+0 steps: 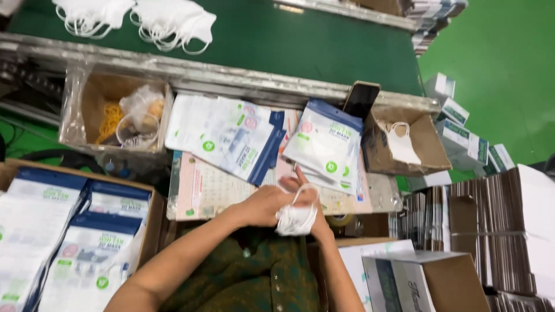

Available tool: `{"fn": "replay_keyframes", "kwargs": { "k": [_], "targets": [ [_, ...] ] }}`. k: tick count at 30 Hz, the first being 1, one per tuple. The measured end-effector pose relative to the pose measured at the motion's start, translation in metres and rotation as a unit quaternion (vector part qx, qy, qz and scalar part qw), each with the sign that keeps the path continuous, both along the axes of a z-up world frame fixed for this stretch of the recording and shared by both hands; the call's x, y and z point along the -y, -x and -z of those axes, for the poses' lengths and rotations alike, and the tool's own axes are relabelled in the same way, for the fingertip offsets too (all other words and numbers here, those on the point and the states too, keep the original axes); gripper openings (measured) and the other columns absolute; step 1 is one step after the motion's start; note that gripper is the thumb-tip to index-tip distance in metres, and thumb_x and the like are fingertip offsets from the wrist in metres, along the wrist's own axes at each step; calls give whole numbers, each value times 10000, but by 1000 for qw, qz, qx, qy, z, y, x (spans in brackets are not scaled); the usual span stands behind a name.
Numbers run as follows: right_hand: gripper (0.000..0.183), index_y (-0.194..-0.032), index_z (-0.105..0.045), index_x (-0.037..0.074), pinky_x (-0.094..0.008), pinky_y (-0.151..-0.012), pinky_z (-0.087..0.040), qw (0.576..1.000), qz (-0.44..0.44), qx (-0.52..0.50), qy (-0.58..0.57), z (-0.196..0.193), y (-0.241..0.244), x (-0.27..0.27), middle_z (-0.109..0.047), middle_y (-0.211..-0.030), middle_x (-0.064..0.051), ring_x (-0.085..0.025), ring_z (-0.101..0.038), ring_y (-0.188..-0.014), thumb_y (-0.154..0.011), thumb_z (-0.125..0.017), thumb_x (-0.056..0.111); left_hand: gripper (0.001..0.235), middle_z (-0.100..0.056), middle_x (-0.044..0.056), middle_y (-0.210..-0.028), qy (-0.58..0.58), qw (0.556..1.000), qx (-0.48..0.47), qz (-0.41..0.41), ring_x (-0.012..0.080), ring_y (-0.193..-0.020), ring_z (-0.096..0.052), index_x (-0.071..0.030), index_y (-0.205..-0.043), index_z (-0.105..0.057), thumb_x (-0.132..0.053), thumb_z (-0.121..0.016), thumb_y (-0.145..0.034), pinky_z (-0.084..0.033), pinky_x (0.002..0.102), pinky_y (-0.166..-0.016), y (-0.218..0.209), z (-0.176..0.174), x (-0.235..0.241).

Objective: The recorder is packaging face masks into plastic sleeves and then into cardboard boxes at an assembly line.

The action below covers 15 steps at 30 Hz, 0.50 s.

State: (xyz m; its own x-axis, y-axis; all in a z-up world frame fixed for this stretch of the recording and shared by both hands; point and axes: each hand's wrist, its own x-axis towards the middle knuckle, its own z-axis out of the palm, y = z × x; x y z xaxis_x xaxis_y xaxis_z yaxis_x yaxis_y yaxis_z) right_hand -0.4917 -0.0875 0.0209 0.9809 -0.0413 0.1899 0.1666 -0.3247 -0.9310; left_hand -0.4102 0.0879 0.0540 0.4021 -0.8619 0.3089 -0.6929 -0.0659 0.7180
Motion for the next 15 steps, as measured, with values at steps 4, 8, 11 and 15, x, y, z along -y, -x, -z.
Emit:
{"fn": "replay_keyframes", "kwargs": {
  "k": [4,8,11,15],
  "targets": [
    [770,-1469,-412,7,-336,-980,-511,998,49,5,26,52,-11,26,-643,-1312,-151,-266,-640,-1147,-808,-773,168,502,-741,127,-970,1,998,-54,11,314,-868,-718,-185,-1295,-665,-242,-790,-812,-546,414,-773,-28,-9,7],
    [507,-1372,-709,22,-353,-974,-591,982,159,-61,77,88,-11,47,-760,-1259,-165,-296,-742,-1046,-888,-732,169,437,-677,96,-1010,214,942,-121,-230,255,-881,-672,-70,-1132,-698,-227,-808,-739,-547,390,-767,-60,-3,22],
    [623,-1362,-558,-37,-377,-927,-592,909,322,-133,-230,1,-8,21,-686,-1281,-248,-318,-711,-1105,-826,-779,191,210,-628,77,-872,73,888,118,-439,284,-900,-578,-85,-945,-730,-236,-835,-843,-433,443,-811,-80,47,26],
    [713,-1371,-484,-44,-352,-940,-548,938,252,-29,-235,-9,-4,19,-653,-1269,-163,-247,-676,-1108,-760,-813,120,234,-558,93,-861,5,897,193,-398,288,-885,-521,-71,-928,-732,-227,-827,-782,-413,431,-790,-89,82,25]
  ]
}}
